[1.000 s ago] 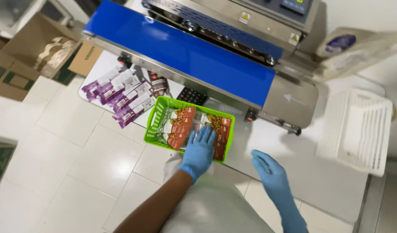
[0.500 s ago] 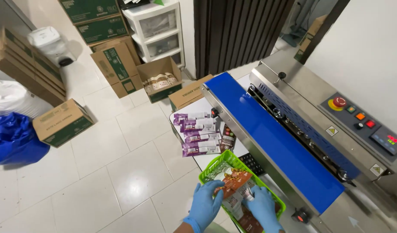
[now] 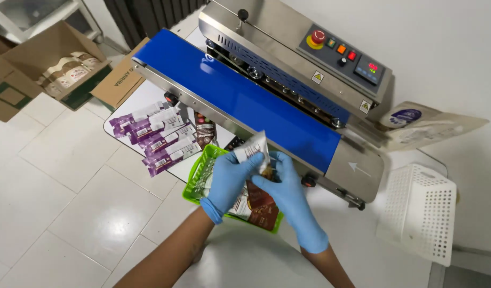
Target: The person places individual packets of nuts into a heat sealing machine one at a time and then places the sealed packets into a green plastic tray.
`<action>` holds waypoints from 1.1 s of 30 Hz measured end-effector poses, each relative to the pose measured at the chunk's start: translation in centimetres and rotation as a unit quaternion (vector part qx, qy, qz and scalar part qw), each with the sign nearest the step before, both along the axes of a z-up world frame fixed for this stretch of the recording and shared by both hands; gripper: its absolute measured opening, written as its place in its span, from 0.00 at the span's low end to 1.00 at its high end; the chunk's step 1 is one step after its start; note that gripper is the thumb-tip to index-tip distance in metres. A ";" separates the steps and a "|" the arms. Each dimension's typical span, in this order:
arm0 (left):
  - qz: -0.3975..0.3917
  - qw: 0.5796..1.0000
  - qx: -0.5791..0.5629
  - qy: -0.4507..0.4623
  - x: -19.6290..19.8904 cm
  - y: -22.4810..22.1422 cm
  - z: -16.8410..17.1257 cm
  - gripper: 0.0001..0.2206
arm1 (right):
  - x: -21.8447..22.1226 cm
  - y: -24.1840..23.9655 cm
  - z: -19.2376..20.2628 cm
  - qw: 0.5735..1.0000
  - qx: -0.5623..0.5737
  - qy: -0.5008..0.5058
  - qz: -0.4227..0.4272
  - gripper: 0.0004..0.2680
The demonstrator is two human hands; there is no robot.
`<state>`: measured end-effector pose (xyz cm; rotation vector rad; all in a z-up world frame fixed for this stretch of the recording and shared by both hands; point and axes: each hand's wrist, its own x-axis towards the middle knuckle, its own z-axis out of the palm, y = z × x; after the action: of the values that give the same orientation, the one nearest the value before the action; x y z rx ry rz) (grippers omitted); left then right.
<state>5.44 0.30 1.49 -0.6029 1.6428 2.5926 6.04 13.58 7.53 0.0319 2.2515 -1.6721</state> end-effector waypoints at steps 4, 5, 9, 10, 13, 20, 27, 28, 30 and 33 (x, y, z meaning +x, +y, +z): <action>-0.007 0.999 -0.014 -0.037 0.7 -0.5 6.6 0.18 | 1.1 0.9 -3.4 0.996 -0.001 -0.087 -0.006 0.16; -0.011 0.999 0.012 -0.048 1.0 -0.6 7.5 0.19 | 1.3 1.0 -3.7 0.996 -0.017 -0.082 -0.019 0.14; -0.110 0.989 0.002 -0.096 1.4 -0.1 4.9 0.22 | 1.9 0.2 -2.5 0.996 -0.022 -0.076 -0.043 0.10; -0.111 0.989 0.004 -0.098 1.6 -0.4 5.1 0.22 | 2.2 -0.1 -1.9 0.996 -0.020 -0.078 -0.045 0.10; -0.126 0.986 -0.028 -0.101 2.0 -1.3 5.9 0.18 | 3.0 -1.1 -0.5 0.993 -0.033 -0.111 -0.022 0.15; -0.074 0.992 0.097 -0.015 2.0 -5.3 6.6 0.12 | 3.4 -2.3 -1.0 0.984 -0.053 -0.169 -0.003 0.09; -0.090 0.985 0.134 -0.055 1.2 -6.4 5.4 0.19 | 3.2 -3.9 -2.7 0.982 -0.052 -0.178 -0.042 0.11; -0.092 0.985 0.136 -0.056 1.2 -6.4 4.2 0.19 | 3.1 -3.8 -3.1 0.982 -0.051 -0.178 -0.044 0.11; -0.132 0.986 0.088 -0.054 1.5 -6.2 1.8 0.19 | 3.1 -3.4 -3.8 0.981 -0.055 -0.178 -0.049 0.10; -0.067 0.984 0.150 -0.073 2.2 -6.0 0.3 0.17 | 3.6 -1.8 -5.0 0.971 -0.117 -0.189 -0.084 0.14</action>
<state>7.65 -5.68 1.79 -0.6228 1.1772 2.5559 9.64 11.82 2.51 0.4545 1.8034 -1.8263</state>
